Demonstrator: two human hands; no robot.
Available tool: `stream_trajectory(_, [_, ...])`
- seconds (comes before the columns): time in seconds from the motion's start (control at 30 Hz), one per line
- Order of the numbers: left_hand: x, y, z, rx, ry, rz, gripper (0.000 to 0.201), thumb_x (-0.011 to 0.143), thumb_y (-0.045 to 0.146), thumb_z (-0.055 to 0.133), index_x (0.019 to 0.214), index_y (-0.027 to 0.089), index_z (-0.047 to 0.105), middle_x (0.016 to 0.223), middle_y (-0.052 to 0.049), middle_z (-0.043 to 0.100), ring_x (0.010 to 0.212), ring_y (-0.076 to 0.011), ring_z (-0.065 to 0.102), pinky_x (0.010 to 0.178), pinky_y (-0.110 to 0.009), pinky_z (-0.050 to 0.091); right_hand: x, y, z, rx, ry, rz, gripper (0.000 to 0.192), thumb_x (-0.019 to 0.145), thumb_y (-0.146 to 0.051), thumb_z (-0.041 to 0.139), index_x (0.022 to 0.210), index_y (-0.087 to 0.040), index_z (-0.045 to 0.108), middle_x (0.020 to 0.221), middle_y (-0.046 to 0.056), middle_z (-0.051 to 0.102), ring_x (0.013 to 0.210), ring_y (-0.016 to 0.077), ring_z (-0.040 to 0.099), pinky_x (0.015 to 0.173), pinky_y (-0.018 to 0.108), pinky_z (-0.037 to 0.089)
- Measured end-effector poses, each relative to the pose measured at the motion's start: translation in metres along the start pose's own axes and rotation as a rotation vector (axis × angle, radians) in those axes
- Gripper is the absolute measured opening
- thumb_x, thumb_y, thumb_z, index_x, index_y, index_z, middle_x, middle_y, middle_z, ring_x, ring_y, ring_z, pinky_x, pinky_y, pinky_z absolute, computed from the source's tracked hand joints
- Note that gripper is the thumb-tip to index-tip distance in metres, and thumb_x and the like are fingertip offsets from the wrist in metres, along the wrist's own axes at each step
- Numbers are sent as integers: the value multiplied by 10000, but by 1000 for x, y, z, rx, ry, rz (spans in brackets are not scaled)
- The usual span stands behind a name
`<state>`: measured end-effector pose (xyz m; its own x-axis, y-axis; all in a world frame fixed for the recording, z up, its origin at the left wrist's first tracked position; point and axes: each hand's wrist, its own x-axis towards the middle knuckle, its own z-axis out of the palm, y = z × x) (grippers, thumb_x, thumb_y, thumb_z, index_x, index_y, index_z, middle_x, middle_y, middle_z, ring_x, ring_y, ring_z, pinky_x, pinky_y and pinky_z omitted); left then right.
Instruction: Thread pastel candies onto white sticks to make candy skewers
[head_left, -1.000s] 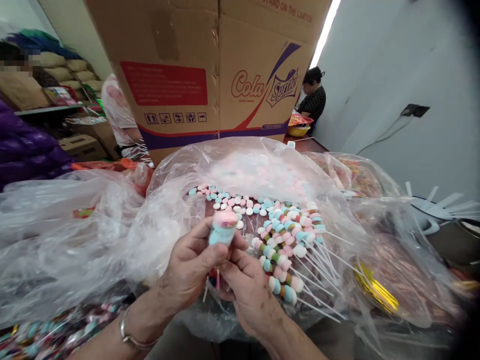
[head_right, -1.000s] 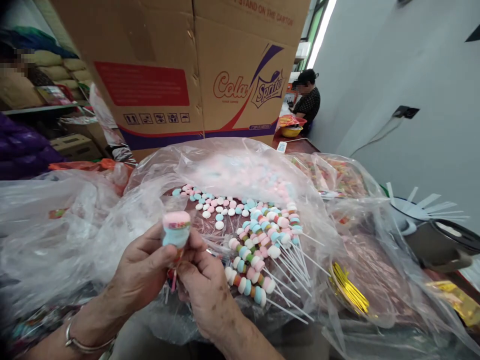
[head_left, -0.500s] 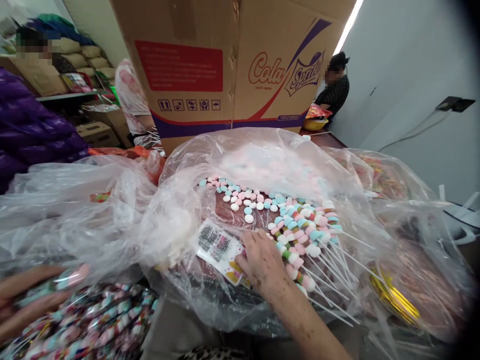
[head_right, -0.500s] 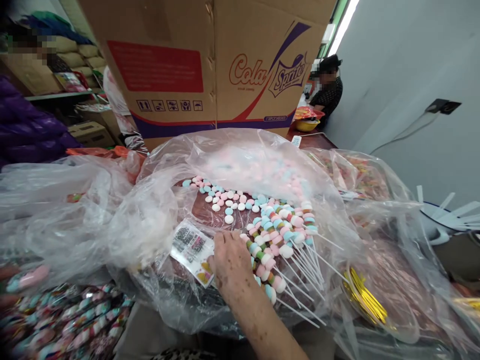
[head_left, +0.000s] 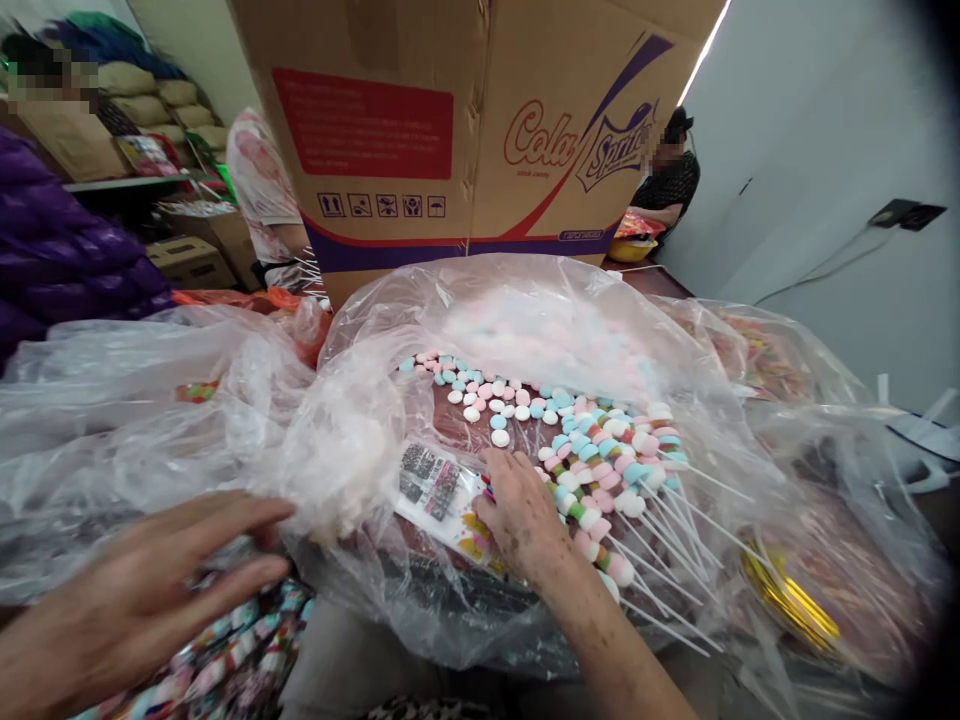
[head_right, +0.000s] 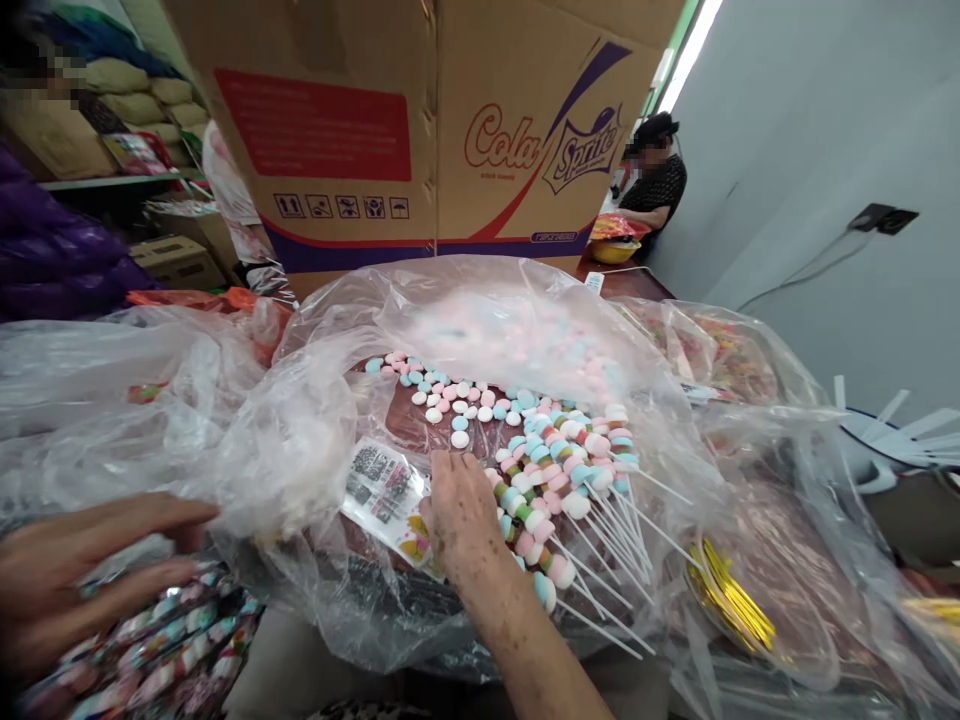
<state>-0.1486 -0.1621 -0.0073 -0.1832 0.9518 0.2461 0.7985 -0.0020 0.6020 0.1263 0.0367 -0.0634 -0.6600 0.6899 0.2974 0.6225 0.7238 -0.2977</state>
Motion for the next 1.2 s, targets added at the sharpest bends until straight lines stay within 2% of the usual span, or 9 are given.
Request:
stream_trajectory(0.07, [30,20,26,18,-100,253,324,867,363,734,1189,347,701,978,41,760,828,-195,699,752,-254,537,0,0,1,-11,45,-15,243,805,-15,563,972,-181,623,926,89,677,866,255,560,766,346,444])
stream_trajectory(0.13, [60,40,56,44,-27,409,319,898,298,677,1211,241,683,1126,-86,742,1002,-282,683,894,-356,529,-1,0,2,-5,90,-7,202,853,-9,532,904,-175,633,903,88,660,866,245,550,773,341,438])
stream_trajectory(0.23, [98,59,94,137,-80,513,385,874,161,634,1259,155,630,1311,-174,650,1233,-349,563,1054,-490,430,-2,1,0,63,175,-7,228,940,-52,494,837,-180,653,846,68,621,829,220,533,755,326,430])
stream_trajectory(0.33, [121,62,117,217,-174,533,209,867,116,605,1062,141,675,1134,-155,704,1133,-341,585,988,-497,437,-5,4,-4,160,274,-38,239,969,-89,489,874,-198,680,845,52,627,837,209,535,785,327,430])
stream_trajectory(0.43, [130,60,120,131,-252,491,173,953,181,533,823,173,648,839,-67,680,838,-233,603,794,-353,457,-9,8,-9,357,285,13,172,954,-118,530,909,-200,675,882,39,669,865,196,582,798,316,448])
stream_trajectory(0.57, [129,65,112,-116,-387,292,181,979,264,526,832,198,609,722,21,609,652,-146,538,627,-243,389,-15,8,-14,518,224,129,129,949,-167,538,910,-198,657,858,25,671,814,179,606,721,285,458])
stream_trajectory(0.8, [118,70,110,-271,-389,249,214,919,292,576,726,202,600,642,34,562,591,-132,490,556,-213,352,-24,-1,-18,466,395,-36,270,1020,-233,450,788,-197,582,749,25,597,733,173,540,678,292,419])
stream_trajectory(1.03, [105,73,111,-516,-581,112,380,966,418,536,658,202,588,560,33,509,496,-122,430,460,-214,312,-39,-11,-18,437,503,-9,451,1042,-278,430,605,-228,330,575,-35,404,570,126,397,559,278,314])
stream_trajectory(1.2, [105,77,116,-561,-507,142,244,905,381,642,763,188,683,647,4,600,587,-141,495,541,-209,383,-44,-10,-22,472,499,-30,395,996,-229,471,618,-226,354,589,-34,415,589,131,405,559,277,313])
